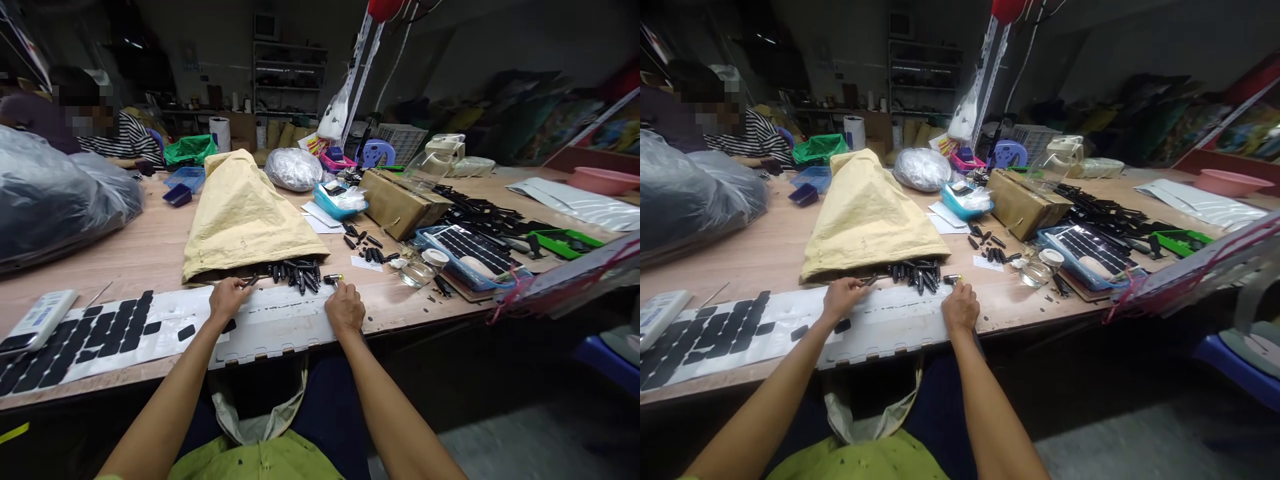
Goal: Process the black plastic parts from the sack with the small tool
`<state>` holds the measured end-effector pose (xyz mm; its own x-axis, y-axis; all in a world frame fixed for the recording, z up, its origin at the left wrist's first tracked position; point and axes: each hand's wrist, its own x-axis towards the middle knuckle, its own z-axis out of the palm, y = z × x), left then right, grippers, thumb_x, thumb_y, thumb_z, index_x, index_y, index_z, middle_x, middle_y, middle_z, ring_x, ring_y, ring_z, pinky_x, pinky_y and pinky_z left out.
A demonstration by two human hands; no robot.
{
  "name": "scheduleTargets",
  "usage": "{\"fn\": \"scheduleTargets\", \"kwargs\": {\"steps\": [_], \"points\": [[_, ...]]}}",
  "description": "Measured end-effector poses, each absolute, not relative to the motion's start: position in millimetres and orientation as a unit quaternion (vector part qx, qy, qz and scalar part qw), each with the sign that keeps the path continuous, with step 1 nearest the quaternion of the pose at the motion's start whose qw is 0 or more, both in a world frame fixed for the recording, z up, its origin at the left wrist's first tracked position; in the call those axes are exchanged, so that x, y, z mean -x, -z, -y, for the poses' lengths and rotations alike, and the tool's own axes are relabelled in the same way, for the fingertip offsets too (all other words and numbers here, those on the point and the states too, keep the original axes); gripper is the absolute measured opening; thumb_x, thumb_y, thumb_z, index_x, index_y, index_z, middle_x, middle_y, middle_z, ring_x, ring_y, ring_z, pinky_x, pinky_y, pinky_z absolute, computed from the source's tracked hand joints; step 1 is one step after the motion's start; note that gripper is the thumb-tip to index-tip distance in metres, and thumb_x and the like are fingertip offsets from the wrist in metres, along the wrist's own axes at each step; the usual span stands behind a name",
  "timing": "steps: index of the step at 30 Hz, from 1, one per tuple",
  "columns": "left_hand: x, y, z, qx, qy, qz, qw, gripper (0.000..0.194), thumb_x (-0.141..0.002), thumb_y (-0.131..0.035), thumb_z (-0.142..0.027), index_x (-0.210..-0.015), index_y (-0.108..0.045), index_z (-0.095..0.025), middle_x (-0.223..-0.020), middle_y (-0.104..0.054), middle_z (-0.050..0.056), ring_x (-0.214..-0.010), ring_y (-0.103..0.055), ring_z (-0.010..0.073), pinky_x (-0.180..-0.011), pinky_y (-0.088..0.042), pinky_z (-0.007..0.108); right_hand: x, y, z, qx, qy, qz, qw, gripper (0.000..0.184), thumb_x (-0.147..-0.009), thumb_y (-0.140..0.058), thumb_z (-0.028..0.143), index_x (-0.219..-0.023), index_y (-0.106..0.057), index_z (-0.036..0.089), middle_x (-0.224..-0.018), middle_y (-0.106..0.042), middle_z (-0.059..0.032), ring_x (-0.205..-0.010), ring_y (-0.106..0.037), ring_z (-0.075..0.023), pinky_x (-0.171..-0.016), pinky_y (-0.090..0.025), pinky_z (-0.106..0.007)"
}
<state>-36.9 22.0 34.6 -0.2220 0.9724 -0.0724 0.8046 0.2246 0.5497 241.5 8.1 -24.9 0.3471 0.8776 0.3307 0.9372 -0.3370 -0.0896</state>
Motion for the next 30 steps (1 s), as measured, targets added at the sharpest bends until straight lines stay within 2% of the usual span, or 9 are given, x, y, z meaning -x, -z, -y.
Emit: {"fn": "scheduleTargets", "kwargs": {"steps": [4, 10, 17, 22, 26, 30], "points": [[23.0, -19.6, 20.7, -0.673, -0.233, -0.666, 0.224, 0.016, -0.076, -0.066, -0.035, -0.084, -0.072, -0.023, -0.076, -0.064, -0.001, -0.07, -0.059, 0.0151, -0.059, -0.04, 0.025, -241.1, 22.7, -7.0, 0.809, 0.102, 0.562, 0.137, 0.033, -0.09, -0.041, 0.017, -0.116, -0.06, 0.01, -0.102, -0.058, -0.0158, -0.09, -0.057, -0.0237, -0.068, -0.042, -0.031], [6.5, -7.6, 41.3, -0.723, -0.214, -0.631, 0.185, 0.012, -0.075, -0.066, -0.026, -0.086, -0.067, -0.021, -0.087, -0.065, 0.001, -0.085, -0.059, 0.0181, -0.07, -0.043, 0.028, -242.1, 24.4, -7.4, 0.808, 0.099, 0.563, 0.144, 0.035, -0.09, -0.041, 0.017, -0.118, -0.059, 0.009, -0.104, -0.058, -0.0164, -0.091, -0.057, -0.0249, -0.068, -0.043, -0.032], [4.0, 0.0, 35.8, -0.736, -0.208, -0.622, 0.167, 0.029, -0.074, -0.072, -0.037, -0.098, -0.07, -0.023, -0.092, -0.063, 0.003, -0.093, -0.056, 0.0228, -0.083, -0.04, 0.035, -240.8, 23.1, -4.7, 0.809, 0.092, 0.562, 0.147, 0.035, -0.091, -0.039, 0.017, -0.118, -0.059, 0.009, -0.105, -0.059, -0.0164, -0.092, -0.057, -0.0255, -0.068, -0.041, -0.032], [6.6, 4.7, 34.5, -0.738, -0.227, -0.604, 0.198, 0.018, -0.079, -0.07, -0.036, -0.093, -0.073, -0.025, -0.09, -0.065, 0.002, -0.093, -0.055, 0.021, -0.085, -0.037, 0.035, -243.0, 17.1, -5.5, 0.815, 0.054, 0.551, 0.169, 0.036, -0.091, -0.041, 0.017, -0.12, -0.061, 0.011, -0.106, -0.059, -0.016, -0.093, -0.057, -0.0241, -0.07, -0.041, -0.032], [8.2, 2.3, 33.8, -0.741, -0.217, -0.599, 0.211, 0.017, -0.079, -0.07, -0.034, -0.092, -0.073, -0.025, -0.09, -0.067, 0.002, -0.093, -0.055, 0.0218, -0.085, -0.036, 0.037, -246.9, 4.4, -0.3, 0.828, -0.037, 0.513, 0.222, 0.037, -0.089, -0.045, 0.02, -0.12, -0.065, 0.017, -0.108, -0.062, -0.0123, -0.09, -0.057, -0.0211, -0.072, -0.041, -0.03], [7.6, 0.2, 33.7, -0.743, -0.207, -0.599, 0.215, 0.019, -0.077, -0.07, -0.033, -0.094, -0.073, -0.026, -0.091, -0.067, 0.002, -0.093, -0.054, 0.022, -0.084, -0.037, 0.037, -237.8, -4.7, 23.8, 0.765, -0.094, 0.528, 0.357, 0.039, -0.088, -0.045, 0.026, -0.119, -0.065, 0.015, -0.108, -0.066, -0.0123, -0.087, -0.059, -0.0206, -0.077, -0.045, -0.031]]}}
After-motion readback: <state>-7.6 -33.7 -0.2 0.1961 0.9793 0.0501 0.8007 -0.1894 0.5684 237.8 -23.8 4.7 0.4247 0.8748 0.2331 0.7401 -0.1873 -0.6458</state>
